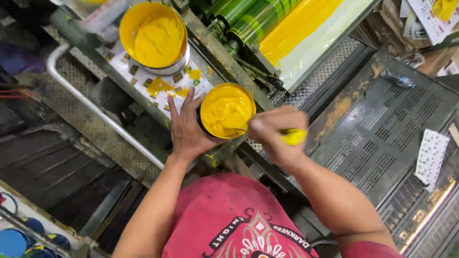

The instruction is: Preparing and refilling yellow ink in an offset printing press.

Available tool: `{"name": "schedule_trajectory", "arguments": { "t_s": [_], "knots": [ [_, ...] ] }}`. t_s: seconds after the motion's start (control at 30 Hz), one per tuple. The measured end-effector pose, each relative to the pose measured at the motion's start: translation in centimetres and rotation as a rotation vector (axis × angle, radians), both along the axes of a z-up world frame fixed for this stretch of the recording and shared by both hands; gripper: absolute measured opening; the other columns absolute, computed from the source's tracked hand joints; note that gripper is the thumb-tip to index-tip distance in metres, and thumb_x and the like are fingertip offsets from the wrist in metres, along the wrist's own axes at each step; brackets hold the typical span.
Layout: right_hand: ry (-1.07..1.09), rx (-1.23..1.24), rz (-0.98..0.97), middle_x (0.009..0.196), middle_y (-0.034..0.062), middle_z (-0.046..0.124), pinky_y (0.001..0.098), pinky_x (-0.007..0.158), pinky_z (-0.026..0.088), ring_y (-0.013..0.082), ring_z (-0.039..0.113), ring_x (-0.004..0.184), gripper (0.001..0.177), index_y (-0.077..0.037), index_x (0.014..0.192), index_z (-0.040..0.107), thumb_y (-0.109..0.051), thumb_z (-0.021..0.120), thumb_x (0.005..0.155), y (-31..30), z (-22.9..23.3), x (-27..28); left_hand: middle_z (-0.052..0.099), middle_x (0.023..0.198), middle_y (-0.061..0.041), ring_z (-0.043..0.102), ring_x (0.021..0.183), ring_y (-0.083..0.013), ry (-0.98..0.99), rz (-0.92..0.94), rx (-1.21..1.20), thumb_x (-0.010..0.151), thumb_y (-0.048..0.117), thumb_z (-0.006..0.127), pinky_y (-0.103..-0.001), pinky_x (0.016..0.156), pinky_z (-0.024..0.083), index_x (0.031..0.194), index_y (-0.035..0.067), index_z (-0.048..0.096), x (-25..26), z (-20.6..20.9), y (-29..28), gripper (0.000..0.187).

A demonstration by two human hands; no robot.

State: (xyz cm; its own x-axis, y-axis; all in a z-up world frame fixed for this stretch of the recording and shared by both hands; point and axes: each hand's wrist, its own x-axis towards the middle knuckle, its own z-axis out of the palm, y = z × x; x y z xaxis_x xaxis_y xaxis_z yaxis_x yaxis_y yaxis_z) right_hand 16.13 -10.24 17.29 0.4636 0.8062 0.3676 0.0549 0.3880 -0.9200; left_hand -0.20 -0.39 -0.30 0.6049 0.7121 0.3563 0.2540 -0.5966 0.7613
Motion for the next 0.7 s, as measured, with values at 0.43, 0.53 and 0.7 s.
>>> {"name": "schedule_trajectory", "arguments": {
  "t_s": [0.43, 0.53, 0.7],
  "knots": [
    [0.007, 0.047, 0.203, 0.044, 0.0063, 0.040, 0.0321, 0.038, 0.030, 0.0189, 0.027, 0.039, 0.050, -0.010, 0.051, 0.051, -0.003, 0.059, 0.099, 0.6, -2.2, 3.4, 0.070, 0.138, -0.014, 0.053, 0.146, -0.0351, 0.033, 0.073, -0.042, 0.059, 0.074, 0.094, -0.067, 0.129, 0.002, 0.137, 0.007, 0.059, 0.6, 0.5, -0.2, 0.108],
    [0.020, 0.044, 0.271, 0.046, 0.0044, 0.035, 0.0310, 0.040, 0.031, 0.0199, 0.026, 0.042, 0.049, -0.011, 0.050, 0.050, -0.001, 0.061, 0.097, 1.5, -0.4, 4.0, 0.071, 0.134, -0.021, 0.057, 0.143, -0.0393, 0.046, 0.070, 0.003, 0.054, 0.075, 0.096, -0.068, 0.129, 0.002, 0.128, 0.002, 0.061, 0.4, 1.0, 0.1, 0.110],
    [0.051, 0.065, 0.293, 0.041, 0.0036, 0.041, 0.0308, 0.038, 0.029, 0.0154, 0.029, 0.036, 0.046, -0.010, 0.052, 0.055, -0.007, 0.060, 0.097, 2.1, -1.8, 4.0, 0.069, 0.135, -0.024, 0.056, 0.142, -0.0423, 0.003, 0.065, -0.015, 0.053, 0.070, 0.098, -0.070, 0.127, 0.002, 0.132, 0.001, 0.060, 0.6, 1.0, -0.2, 0.111]
  ]
}}
